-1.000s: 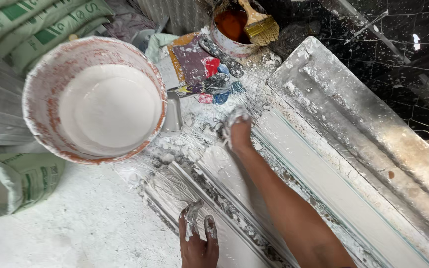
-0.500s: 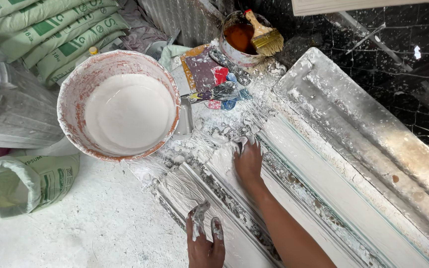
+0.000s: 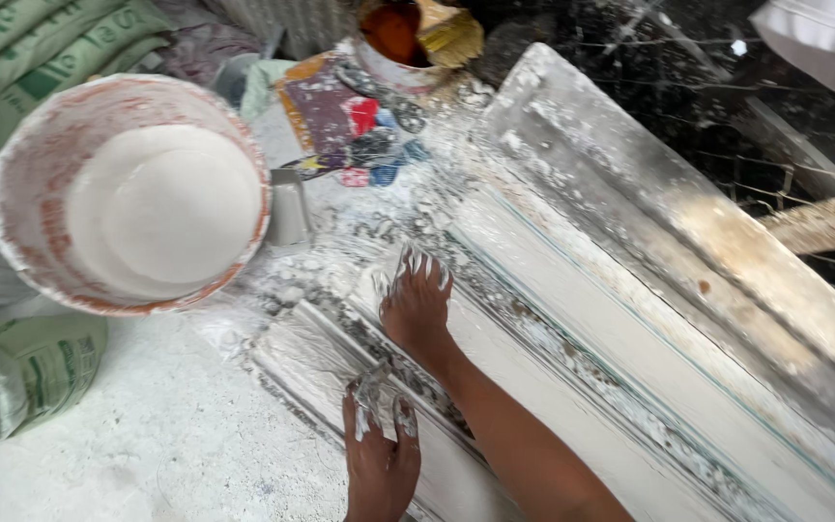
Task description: The person scoops white plaster paste from a bowl and rubs it by hand into the grooves of long decorative molding pieces laid on the floor, working along each mold section to coat the channels, then returns to the bowl for more paste.
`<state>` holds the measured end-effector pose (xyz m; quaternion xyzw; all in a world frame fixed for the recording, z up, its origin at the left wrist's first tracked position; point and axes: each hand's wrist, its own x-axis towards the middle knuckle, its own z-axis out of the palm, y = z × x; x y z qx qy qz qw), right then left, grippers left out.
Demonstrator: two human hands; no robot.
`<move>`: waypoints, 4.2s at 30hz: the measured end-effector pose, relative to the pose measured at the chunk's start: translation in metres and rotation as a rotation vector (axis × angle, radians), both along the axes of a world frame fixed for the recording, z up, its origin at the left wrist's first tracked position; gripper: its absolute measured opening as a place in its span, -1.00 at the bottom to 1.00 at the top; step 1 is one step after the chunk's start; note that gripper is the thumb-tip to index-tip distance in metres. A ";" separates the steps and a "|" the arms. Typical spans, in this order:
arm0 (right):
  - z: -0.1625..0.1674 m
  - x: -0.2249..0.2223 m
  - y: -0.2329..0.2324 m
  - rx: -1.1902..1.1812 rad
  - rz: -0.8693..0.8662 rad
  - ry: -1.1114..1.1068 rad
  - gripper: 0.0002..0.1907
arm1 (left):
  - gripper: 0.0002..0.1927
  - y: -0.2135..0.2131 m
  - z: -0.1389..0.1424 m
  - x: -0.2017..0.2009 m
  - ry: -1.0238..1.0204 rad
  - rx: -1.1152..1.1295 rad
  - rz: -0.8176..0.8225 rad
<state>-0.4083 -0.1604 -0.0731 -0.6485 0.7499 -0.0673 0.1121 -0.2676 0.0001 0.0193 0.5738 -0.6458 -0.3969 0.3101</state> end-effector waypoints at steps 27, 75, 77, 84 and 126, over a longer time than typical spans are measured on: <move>0.048 -0.338 0.610 0.197 -0.468 0.248 -0.28 | -0.53 0.156 0.156 -0.254 0.109 0.133 -0.586; -0.033 -1.000 1.604 0.037 -0.249 0.341 -0.36 | -0.60 1.195 0.066 -0.733 -0.029 -0.374 -0.330; -0.036 -1.046 1.671 0.122 -0.255 0.336 -0.42 | -0.61 1.248 0.061 -0.778 0.044 -0.270 -0.279; -0.021 -1.159 1.832 0.523 -0.227 0.411 -0.18 | -0.49 1.376 0.076 -0.894 0.006 -0.378 -0.525; 0.029 -0.798 1.264 0.272 0.426 0.516 -0.13 | -0.48 1.168 0.063 -0.592 -0.018 -0.298 0.039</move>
